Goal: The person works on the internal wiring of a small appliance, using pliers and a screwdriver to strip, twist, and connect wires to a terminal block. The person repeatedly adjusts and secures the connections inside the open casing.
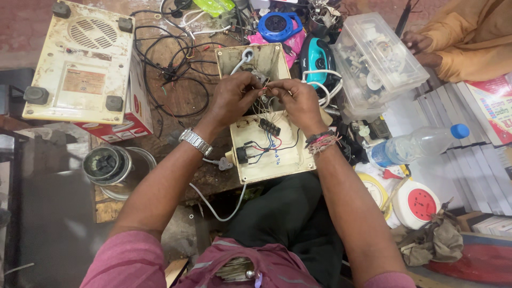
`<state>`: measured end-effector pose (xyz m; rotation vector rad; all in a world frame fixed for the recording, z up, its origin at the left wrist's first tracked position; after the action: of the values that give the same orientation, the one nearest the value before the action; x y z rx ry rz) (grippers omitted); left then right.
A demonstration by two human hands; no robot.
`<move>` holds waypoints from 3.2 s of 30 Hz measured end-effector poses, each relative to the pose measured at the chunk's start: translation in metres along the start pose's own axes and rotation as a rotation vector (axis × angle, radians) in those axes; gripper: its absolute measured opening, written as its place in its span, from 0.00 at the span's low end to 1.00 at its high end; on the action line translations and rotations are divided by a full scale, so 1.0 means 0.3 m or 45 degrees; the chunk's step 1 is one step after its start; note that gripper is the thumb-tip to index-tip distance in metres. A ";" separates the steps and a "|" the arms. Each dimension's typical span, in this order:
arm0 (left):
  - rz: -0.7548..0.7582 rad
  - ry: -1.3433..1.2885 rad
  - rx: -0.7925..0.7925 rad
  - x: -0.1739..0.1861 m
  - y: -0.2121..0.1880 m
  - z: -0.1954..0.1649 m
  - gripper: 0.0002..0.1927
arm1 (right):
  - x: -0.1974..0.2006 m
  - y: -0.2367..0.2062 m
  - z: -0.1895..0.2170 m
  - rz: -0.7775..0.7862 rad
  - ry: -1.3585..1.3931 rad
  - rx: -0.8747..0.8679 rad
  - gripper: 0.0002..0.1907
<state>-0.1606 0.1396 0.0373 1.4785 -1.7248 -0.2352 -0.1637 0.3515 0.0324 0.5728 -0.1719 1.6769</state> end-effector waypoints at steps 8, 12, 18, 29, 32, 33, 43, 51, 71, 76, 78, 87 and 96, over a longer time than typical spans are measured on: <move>0.040 0.008 -0.007 -0.003 -0.002 0.007 0.07 | -0.003 -0.003 0.025 -0.054 -0.220 0.120 0.07; 0.052 0.037 0.005 -0.004 -0.001 0.012 0.07 | -0.007 -0.002 0.041 -0.087 -0.405 0.124 0.06; 0.068 0.066 -0.008 -0.002 -0.001 0.005 0.06 | -0.008 -0.013 0.058 -0.080 -0.401 0.152 0.06; 0.086 0.110 0.007 -0.001 -0.003 -0.007 0.07 | -0.015 -0.050 0.101 -0.197 -0.611 0.495 0.08; 0.102 0.187 -0.068 0.001 -0.002 -0.009 0.07 | -0.022 -0.047 0.099 -0.213 -0.614 0.444 0.04; 0.098 0.173 -0.062 0.001 -0.002 -0.010 0.07 | -0.021 -0.043 0.095 -0.212 -0.601 0.437 0.04; 0.033 0.213 -0.258 -0.003 -0.010 0.009 0.05 | -0.023 -0.033 0.084 -0.184 -0.660 0.404 0.05; -0.001 0.190 -0.248 -0.004 -0.021 0.007 0.07 | -0.025 -0.072 0.139 -0.182 -0.668 0.693 0.20; 0.552 0.888 0.207 -0.049 -0.091 -0.214 0.23 | 0.093 -0.085 0.153 -0.056 -0.637 0.331 0.07; 0.576 0.641 0.456 -0.059 -0.076 -0.155 0.15 | 0.141 -0.085 0.127 0.056 -0.341 0.092 0.10; 0.575 0.548 0.475 -0.050 -0.071 -0.136 0.14 | 0.125 -0.074 0.125 0.149 -0.371 0.139 0.10; 0.457 0.531 0.384 -0.059 -0.105 -0.107 0.12 | 0.026 0.026 0.207 0.410 -0.615 0.237 0.11; 0.493 0.532 0.430 -0.050 -0.104 -0.113 0.11 | -0.056 0.118 0.245 0.651 -0.638 0.253 0.11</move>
<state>-0.1154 0.1562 0.0326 1.2693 -1.7067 0.5552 -0.1763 0.2985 0.0955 1.1713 -0.5545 2.0238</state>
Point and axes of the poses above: each hand's wrist, its own y-axis towards the middle knuckle, its own x-axis out of the back of the hand, z = x × y, the point moved 1 cm from there along y, towards the middle knuckle, and after that the axes turned 5 degrees about -x, right-handed, at the moved point
